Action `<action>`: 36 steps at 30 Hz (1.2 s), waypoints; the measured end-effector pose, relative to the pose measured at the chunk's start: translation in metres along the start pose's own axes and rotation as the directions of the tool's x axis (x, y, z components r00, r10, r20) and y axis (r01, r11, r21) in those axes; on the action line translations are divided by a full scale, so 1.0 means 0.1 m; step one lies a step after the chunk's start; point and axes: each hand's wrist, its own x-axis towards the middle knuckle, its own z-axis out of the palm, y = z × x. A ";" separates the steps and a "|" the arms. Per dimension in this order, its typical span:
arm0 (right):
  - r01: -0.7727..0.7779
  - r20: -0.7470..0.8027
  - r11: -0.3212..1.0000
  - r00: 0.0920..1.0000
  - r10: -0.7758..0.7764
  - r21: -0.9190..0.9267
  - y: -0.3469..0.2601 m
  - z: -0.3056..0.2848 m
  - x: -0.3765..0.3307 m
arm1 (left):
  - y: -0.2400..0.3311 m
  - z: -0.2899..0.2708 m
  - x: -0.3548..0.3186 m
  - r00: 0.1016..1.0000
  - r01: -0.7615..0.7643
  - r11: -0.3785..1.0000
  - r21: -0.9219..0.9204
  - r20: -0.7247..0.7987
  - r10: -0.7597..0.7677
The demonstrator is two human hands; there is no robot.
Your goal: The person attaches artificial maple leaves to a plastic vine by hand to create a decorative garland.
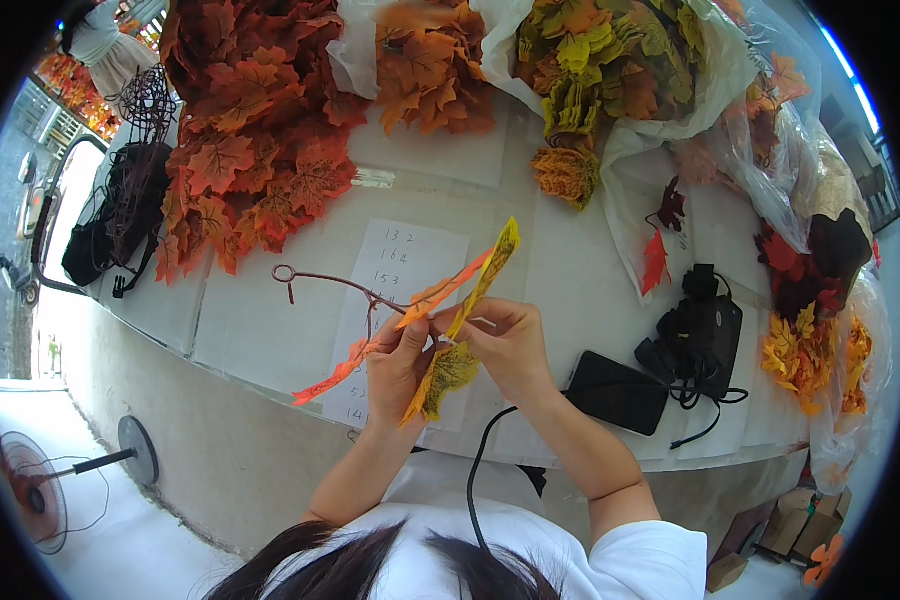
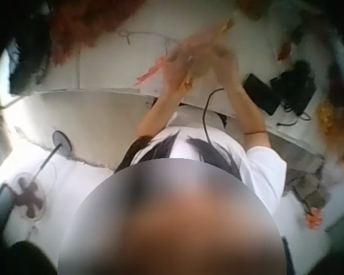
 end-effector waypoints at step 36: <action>-0.030 0.146 0.999 0.989 0.026 0.029 0.09 -0.06 0.05 | 0.02 -0.11 0.01 0.994 0.023 0.980 0.199 -0.106 -0.002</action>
